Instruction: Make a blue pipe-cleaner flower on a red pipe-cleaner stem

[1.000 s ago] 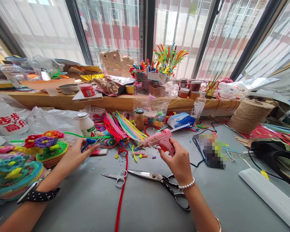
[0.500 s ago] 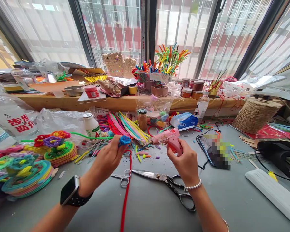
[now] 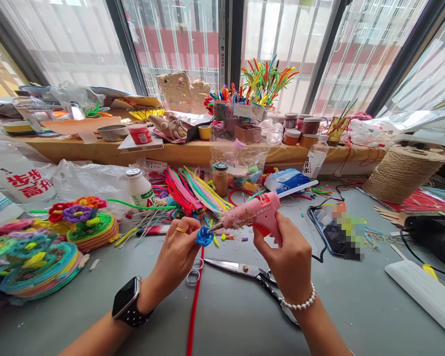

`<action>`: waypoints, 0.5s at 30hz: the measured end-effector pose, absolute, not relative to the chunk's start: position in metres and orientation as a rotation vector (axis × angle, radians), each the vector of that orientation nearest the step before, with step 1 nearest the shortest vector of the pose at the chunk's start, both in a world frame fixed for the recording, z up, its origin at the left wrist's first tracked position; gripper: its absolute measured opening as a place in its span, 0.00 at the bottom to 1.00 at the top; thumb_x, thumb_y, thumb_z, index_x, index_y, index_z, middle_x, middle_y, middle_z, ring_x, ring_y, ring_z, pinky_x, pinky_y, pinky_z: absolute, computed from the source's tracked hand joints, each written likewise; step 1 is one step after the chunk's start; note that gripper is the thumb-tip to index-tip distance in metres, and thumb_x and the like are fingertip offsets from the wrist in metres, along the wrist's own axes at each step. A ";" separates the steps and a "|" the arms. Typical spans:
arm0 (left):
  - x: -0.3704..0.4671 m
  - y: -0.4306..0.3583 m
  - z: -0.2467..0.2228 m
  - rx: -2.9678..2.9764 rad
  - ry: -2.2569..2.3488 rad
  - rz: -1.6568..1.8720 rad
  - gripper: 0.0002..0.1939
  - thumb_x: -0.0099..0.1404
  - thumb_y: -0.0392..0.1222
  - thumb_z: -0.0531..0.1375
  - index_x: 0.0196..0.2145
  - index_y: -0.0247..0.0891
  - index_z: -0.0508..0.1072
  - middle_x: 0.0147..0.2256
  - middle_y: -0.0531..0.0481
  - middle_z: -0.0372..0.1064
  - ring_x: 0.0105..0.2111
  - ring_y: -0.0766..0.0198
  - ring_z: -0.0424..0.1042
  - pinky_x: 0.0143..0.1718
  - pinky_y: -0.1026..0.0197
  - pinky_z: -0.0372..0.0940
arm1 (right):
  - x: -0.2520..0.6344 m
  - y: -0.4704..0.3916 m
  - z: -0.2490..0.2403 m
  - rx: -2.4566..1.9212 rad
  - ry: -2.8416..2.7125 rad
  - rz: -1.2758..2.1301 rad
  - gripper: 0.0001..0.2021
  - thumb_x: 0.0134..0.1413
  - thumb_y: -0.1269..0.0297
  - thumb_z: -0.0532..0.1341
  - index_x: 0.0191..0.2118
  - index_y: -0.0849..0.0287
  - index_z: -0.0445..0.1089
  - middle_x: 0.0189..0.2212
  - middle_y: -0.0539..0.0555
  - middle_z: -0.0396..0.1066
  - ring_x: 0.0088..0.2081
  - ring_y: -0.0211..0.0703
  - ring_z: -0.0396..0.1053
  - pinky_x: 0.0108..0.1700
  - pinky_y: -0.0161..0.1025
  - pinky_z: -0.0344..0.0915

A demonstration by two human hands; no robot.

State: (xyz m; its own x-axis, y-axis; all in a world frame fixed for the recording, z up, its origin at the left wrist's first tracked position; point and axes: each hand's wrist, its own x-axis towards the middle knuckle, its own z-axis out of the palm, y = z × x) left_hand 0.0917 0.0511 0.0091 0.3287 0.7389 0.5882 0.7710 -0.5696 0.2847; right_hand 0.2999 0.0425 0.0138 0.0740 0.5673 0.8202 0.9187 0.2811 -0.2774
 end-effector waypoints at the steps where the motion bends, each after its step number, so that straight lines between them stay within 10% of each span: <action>1: 0.092 0.050 0.009 -2.493 -1.448 -1.073 0.10 0.59 0.35 0.48 0.25 0.37 0.67 0.33 0.46 0.62 0.32 0.61 0.57 0.33 0.57 0.57 | 0.299 0.042 0.014 -1.379 -1.611 -0.505 0.16 0.45 0.58 0.57 0.35 0.68 0.65 0.25 0.57 0.68 0.24 0.40 0.64 0.27 0.35 0.62; 15: 0.090 0.053 -0.002 -2.574 -1.409 -1.184 0.17 0.59 0.28 0.44 0.44 0.32 0.62 0.32 0.45 0.64 0.31 0.65 0.64 0.33 0.64 0.62 | 0.300 0.043 0.013 -1.248 -1.646 -0.678 0.16 0.46 0.60 0.58 0.38 0.69 0.65 0.27 0.59 0.70 0.27 0.42 0.68 0.29 0.35 0.65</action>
State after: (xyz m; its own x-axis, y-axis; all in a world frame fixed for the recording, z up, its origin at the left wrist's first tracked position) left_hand 0.0897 0.0534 -0.0022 0.3236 0.7331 0.5982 0.7160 -0.6030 0.3518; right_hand 0.2999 0.0427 0.0127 -0.0507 0.4241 0.9042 0.9379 0.3312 -0.1027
